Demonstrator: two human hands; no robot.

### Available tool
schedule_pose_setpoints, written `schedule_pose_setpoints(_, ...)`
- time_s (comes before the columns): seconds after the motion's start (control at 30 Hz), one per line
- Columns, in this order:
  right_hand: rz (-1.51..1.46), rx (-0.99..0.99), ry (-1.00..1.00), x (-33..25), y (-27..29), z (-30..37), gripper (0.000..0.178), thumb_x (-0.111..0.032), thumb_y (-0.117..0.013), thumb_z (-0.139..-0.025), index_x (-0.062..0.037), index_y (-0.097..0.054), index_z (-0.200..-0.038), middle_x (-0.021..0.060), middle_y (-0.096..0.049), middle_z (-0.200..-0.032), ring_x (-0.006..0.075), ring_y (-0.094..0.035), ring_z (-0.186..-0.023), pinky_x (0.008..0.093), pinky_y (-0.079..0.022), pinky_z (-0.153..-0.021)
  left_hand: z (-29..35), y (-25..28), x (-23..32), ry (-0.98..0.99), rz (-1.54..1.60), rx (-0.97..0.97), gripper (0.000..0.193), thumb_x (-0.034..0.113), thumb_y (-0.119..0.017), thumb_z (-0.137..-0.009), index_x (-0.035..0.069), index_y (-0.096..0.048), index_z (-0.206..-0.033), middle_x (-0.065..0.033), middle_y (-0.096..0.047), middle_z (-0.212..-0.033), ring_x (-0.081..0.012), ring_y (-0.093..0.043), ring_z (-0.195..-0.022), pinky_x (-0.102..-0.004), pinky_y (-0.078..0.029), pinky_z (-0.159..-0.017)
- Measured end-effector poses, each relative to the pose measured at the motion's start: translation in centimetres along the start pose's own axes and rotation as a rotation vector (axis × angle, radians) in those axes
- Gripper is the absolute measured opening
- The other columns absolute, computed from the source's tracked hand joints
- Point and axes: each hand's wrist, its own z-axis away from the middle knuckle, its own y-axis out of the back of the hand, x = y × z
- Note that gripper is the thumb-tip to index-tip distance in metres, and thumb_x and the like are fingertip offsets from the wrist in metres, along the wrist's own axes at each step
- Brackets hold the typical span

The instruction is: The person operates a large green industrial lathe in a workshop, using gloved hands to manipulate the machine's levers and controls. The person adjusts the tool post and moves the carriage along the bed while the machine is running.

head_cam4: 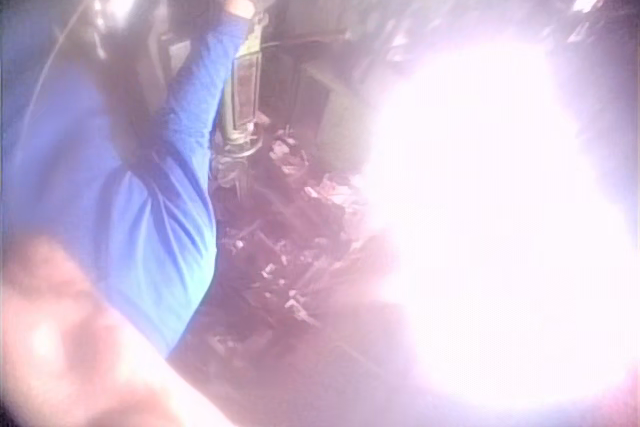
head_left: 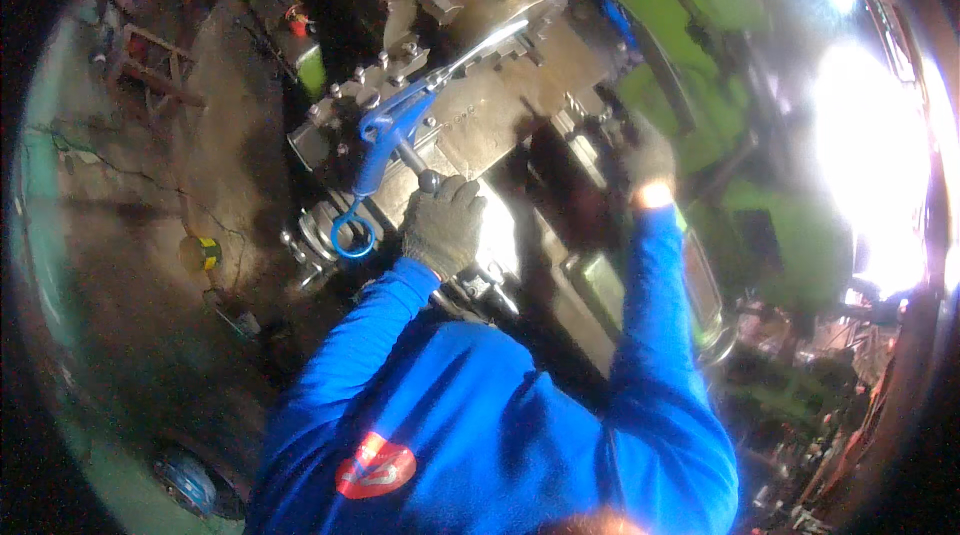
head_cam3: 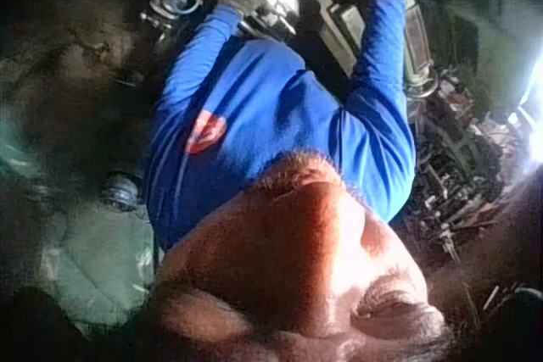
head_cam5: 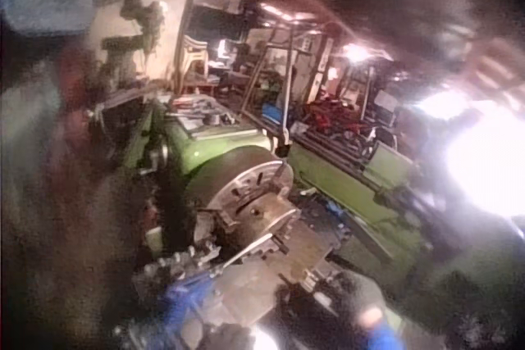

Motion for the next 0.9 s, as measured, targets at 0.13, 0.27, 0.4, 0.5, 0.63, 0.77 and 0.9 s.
schedule_pose_setpoints(0.13, 0.286, -0.15, 0.269, 2.6, 0.6, -3.9, 0.024, -0.034, -0.068, -0.095, -0.0222, -0.07, -0.116, 0.0157, -0.072, -0.108, 0.0411, -0.067, -0.107, 0.0516, -0.054, -0.085, 0.2, -0.4, 0.1, 0.027, 0.057, 0.005, 0.026, 0.031, -0.06, -0.09, 0.014, -0.069, -0.108, -0.0074, -0.065, -0.118, -0.0273, -0.054, -0.121, -0.048, -0.039, -0.107)
schedule_pose_setpoints(0.27, 0.252, -0.236, 0.504, 2.6, 1.7, -4.9, 0.028, -0.03, -0.078, -0.085, -0.0166, -0.07, -0.108, 0.0168, -0.071, -0.104, 0.0416, -0.067, -0.101, 0.0517, -0.053, -0.085, 0.5, -0.6, -0.3, 0.013, 0.057, 0.134, 0.023, 0.03, -0.059, -0.089, 0.014, -0.069, -0.103, -0.0073, -0.064, -0.112, -0.0271, -0.054, -0.118, -0.0485, -0.04, -0.106)
schedule_pose_setpoints(0.4, 0.692, -0.24, 0.51, 0.0, 1.9, -5.1, 0.027, -0.019, -0.078, -0.079, -0.019, -0.073, -0.106, 0.0148, -0.071, -0.102, 0.0406, -0.066, -0.105, 0.0515, -0.052, -0.086, 0.5, -1.0, -0.4, 0.031, 0.031, 0.163, 0.019, 0.029, -0.057, -0.09, 0.015, -0.068, -0.097, -0.0064, -0.061, -0.107, -0.0257, -0.055, -0.115, -0.0503, -0.04, -0.104)
schedule_pose_setpoints(0.5, 0.737, -0.219, 0.648, 0.4, 1.7, -6.4, 0.026, -0.016, -0.074, -0.082, -0.0192, -0.074, -0.108, 0.0143, -0.071, -0.105, 0.0393, -0.065, -0.106, 0.0525, -0.052, -0.088, 0.5, -1.8, -0.5, 0.053, 0.043, 0.165, 0.018, 0.029, -0.056, -0.09, 0.016, -0.067, -0.095, -0.0058, -0.06, -0.106, -0.0249, -0.055, -0.114, -0.0505, -0.04, -0.103)
schedule_pose_setpoints(0.63, 0.779, -0.228, 0.664, 1.7, 1.7, -7.2, 0.025, -0.015, -0.072, -0.084, -0.02, -0.075, -0.107, 0.0145, -0.071, -0.105, 0.0398, -0.065, -0.106, 0.0521, -0.052, -0.09, 0.4, -1.4, -0.5, 0.058, 0.055, 0.133, 0.018, 0.028, -0.055, -0.091, 0.016, -0.068, -0.095, -0.0052, -0.06, -0.105, -0.0245, -0.055, -0.113, -0.0486, -0.04, -0.102)
schedule_pose_setpoints(0.77, 0.728, -0.256, 0.718, 1.8, 1.8, -7.2, 0.024, -0.015, -0.071, -0.085, -0.0195, -0.074, -0.108, 0.0161, -0.073, -0.099, 0.0402, -0.068, -0.101, 0.0527, -0.053, -0.086, 0.4, -1.8, -0.8, 0.016, 0.069, 0.207, 0.019, 0.029, -0.056, -0.091, 0.016, -0.069, -0.097, -0.0046, -0.062, -0.107, -0.0244, -0.056, -0.113, -0.0483, -0.04, -0.102)
schedule_pose_setpoints(0.9, 0.687, -0.331, 0.562, 1.7, 1.2, -8.0, 0.023, -0.017, -0.07, -0.087, -0.0166, -0.071, -0.11, 0.0176, -0.074, -0.094, 0.0413, -0.071, -0.095, 0.0545, -0.054, -0.082, 0.3, -1.5, -0.7, 0.034, 0.066, 0.168, 0.02, 0.029, -0.056, -0.09, 0.016, -0.07, -0.098, -0.0046, -0.063, -0.109, -0.0243, -0.056, -0.113, -0.048, -0.04, -0.102)
